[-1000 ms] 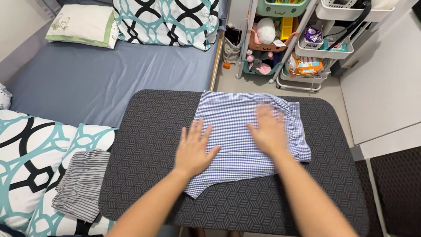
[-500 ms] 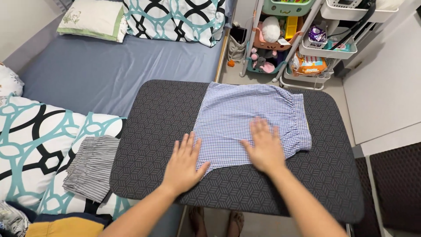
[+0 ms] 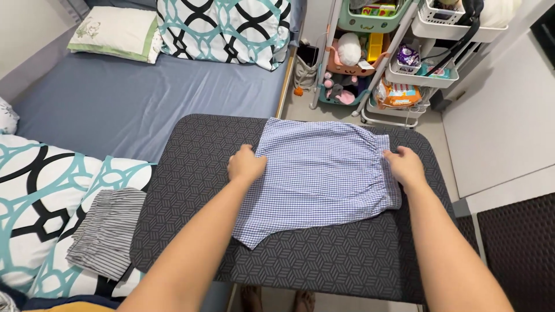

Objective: Fold a pair of shorts and place them on a pile.

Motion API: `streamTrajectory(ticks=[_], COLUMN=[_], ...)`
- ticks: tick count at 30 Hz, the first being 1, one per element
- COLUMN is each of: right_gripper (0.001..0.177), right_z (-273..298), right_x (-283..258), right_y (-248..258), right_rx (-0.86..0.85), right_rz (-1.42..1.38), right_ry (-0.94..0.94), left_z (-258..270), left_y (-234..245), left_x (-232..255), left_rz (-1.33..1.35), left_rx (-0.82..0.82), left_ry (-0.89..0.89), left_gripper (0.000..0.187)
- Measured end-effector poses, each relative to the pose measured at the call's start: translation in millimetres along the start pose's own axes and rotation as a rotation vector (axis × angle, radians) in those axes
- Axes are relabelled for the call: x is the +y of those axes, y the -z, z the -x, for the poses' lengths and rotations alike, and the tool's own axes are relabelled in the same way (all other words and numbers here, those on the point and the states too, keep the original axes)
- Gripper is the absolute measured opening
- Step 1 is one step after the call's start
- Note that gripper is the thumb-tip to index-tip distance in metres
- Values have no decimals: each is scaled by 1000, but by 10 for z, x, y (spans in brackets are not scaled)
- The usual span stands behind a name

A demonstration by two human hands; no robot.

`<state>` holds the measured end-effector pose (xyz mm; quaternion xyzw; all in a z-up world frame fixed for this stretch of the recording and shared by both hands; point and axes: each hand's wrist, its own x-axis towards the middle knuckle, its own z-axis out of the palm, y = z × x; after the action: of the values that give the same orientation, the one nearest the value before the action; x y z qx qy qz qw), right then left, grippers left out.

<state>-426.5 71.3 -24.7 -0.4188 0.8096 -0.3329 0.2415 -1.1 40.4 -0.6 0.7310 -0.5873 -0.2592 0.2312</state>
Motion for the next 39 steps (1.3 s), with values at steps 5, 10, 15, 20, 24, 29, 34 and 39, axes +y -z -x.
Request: streamTrajectory(ticks=[5, 10, 15, 20, 24, 29, 34, 39], right_gripper=[46, 23, 26, 28, 30, 30, 29, 39], right_z=[-295, 58, -130, 59, 605, 1199, 1677, 1685], right_x=[-150, -708, -905, -1095, -804, 105, 386, 14], right_y=[-143, 184, 463, 916, 1109, 938, 891, 821], right_rx=[-212, -349, -315, -298, -243, -282, -308, -155], right_rz=[-51, -413, -992, -1144, -741, -222, 287, 288], right_ry=[-147, -402, 74, 604, 783, 650, 754, 674], left_z=[-323, -803, -1049, -718, -110, 925, 1459, 1403], left_y=[-86, -199, 537, 1425, 1562, 1021, 748, 723], left_x=[490, 363, 816, 1126, 642, -318, -803, -686], left_rz=[-204, 92, 693, 870, 388, -60, -213, -127], left_rx=[-189, -273, 54, 37, 177, -54, -176, -190], left_ry=[264, 135, -344, -768, -916, -805, -745, -571], left_gripper=[53, 43, 24, 12, 25, 23, 18, 39])
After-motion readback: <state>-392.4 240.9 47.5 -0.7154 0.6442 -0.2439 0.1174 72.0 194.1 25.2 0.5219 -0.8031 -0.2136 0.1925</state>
